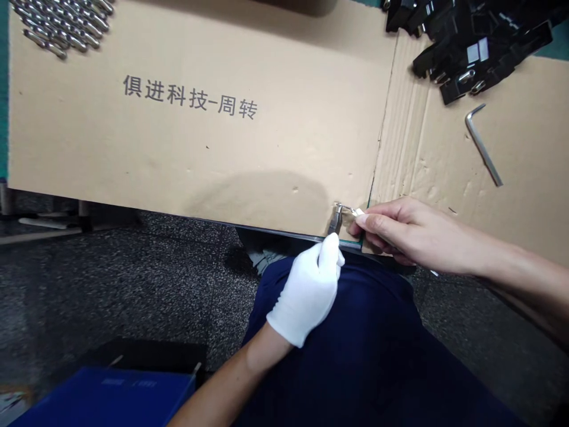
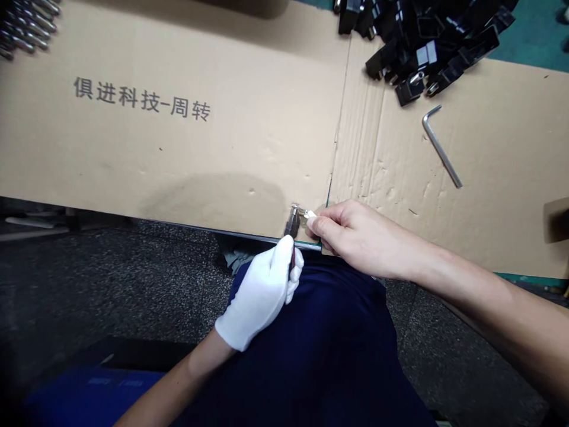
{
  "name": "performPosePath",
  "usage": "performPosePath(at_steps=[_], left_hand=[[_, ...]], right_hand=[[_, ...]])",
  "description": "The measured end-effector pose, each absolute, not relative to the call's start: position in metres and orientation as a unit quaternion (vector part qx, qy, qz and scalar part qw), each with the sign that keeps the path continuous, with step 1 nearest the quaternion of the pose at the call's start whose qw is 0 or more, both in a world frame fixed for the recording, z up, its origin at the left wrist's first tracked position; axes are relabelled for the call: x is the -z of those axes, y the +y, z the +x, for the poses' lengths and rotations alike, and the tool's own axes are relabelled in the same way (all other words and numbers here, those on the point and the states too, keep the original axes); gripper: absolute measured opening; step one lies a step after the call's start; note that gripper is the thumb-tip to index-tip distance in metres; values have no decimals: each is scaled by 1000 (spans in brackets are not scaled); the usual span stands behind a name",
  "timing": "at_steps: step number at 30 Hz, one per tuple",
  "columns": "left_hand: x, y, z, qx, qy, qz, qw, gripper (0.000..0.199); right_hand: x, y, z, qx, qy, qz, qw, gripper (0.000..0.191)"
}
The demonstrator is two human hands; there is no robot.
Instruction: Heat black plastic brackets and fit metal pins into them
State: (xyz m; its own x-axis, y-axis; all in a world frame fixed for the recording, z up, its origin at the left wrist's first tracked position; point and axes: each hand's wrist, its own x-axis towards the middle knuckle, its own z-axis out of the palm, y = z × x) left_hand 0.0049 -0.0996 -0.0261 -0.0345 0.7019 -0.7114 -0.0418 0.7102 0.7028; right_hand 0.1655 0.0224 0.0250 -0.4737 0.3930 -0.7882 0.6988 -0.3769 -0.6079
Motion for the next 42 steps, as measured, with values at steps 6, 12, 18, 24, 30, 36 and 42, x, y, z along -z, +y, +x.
performPosePath(at_steps=[6, 12, 18, 24, 30, 36, 42], left_hand=[[27, -102, 6, -268, 605, 154, 734, 57], [28, -99, 6, -278, 555, 74, 781, 60], [33, -105, 8, -284, 586, 113, 751, 60], [31, -108, 11, -288, 614, 152, 719, 55], [31, -108, 11, -286, 616, 152, 719, 54], [33, -108, 10, -289, 602, 147, 730, 56], [32, -104, 7, -285, 578, 119, 755, 60]], right_hand=[[-21, 21, 167, 650, 547, 514, 119, 41], [-19, 19, 170, 657, 504, 549, 114, 39], [-27, 23, 164, 642, 517, 552, 120, 43], [-31, 26, 162, 613, 546, 551, 151, 45], [-29, 25, 164, 638, 528, 542, 147, 41], [-27, 25, 165, 645, 520, 542, 141, 42], [-28, 28, 163, 625, 550, 532, 151, 45]])
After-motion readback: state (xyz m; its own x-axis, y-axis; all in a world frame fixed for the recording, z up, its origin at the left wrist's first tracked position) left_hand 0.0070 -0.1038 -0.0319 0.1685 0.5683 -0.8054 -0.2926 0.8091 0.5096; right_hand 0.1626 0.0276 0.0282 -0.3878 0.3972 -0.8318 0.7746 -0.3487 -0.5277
